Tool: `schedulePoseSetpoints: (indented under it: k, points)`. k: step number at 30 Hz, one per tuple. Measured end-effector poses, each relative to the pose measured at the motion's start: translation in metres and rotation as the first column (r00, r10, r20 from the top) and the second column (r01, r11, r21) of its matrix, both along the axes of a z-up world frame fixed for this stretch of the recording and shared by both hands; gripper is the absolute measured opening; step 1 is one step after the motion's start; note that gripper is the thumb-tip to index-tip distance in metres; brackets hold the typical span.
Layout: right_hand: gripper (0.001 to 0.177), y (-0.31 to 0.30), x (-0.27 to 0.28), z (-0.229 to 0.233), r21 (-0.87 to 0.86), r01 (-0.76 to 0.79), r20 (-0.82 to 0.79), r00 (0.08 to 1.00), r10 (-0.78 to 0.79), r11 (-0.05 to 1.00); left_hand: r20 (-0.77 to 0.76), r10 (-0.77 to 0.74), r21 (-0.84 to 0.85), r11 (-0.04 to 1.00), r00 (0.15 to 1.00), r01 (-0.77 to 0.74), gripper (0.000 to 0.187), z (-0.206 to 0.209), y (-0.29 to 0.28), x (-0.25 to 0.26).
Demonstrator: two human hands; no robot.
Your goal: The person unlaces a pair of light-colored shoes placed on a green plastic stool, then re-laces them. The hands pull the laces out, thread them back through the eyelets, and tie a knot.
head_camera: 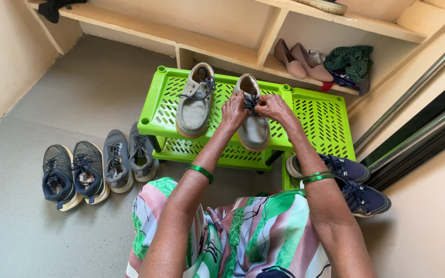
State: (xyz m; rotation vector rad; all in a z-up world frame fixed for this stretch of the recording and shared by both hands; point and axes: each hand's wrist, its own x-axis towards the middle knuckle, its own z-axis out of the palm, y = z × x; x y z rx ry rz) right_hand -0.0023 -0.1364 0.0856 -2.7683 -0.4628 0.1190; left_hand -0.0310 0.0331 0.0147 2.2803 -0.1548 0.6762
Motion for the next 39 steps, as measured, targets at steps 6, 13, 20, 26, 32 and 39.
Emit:
schedulePoseSetpoints:
  k: [6, 13, 20, 26, 32, 39]
  points:
    - [0.023, -0.028, 0.015, 0.009, -0.118, -0.404, 0.086, 0.906, 0.414, 0.907, -0.140, -0.004, -0.073, 0.997, 0.990, -0.006, 0.065, 0.003, -0.005, 0.003]
    - [0.030, -0.033, 0.006, 0.010, 0.331, 0.088, -0.317, 0.948, 0.023, 0.939, 0.023, -0.092, -0.019, 0.996, 0.996, 0.092, 0.066, 0.004, -0.016, -0.003]
    - [0.034, -0.013, -0.017, 0.019, 0.252, -0.039, -0.090, 0.994, 0.064, 0.967, -0.032, -0.084, 0.005, 0.996, 0.996, 0.084, 0.055, 0.005, -0.009, 0.006]
    - [0.040, 0.004, -0.021, 0.013, 0.114, -0.033, -0.039, 0.999, 0.038, 0.993, -0.017, -0.063, -0.012, 0.998, 0.998, 0.063, 0.055, 0.000, -0.010, 0.010]
    - [0.033, -0.004, 0.007, -0.006, 0.314, 0.093, -0.260, 0.966, -0.009, 0.945, -0.042, -0.003, 0.011, 1.000, 0.999, 0.003, 0.049, 0.000, -0.013, 0.015]
    - [0.031, -0.011, -0.011, 0.022, 0.462, 0.078, -0.311, 0.947, 0.080, 0.883, -0.087, 0.081, 0.004, 0.997, 0.993, -0.081, 0.048, 0.002, -0.019, 0.017]
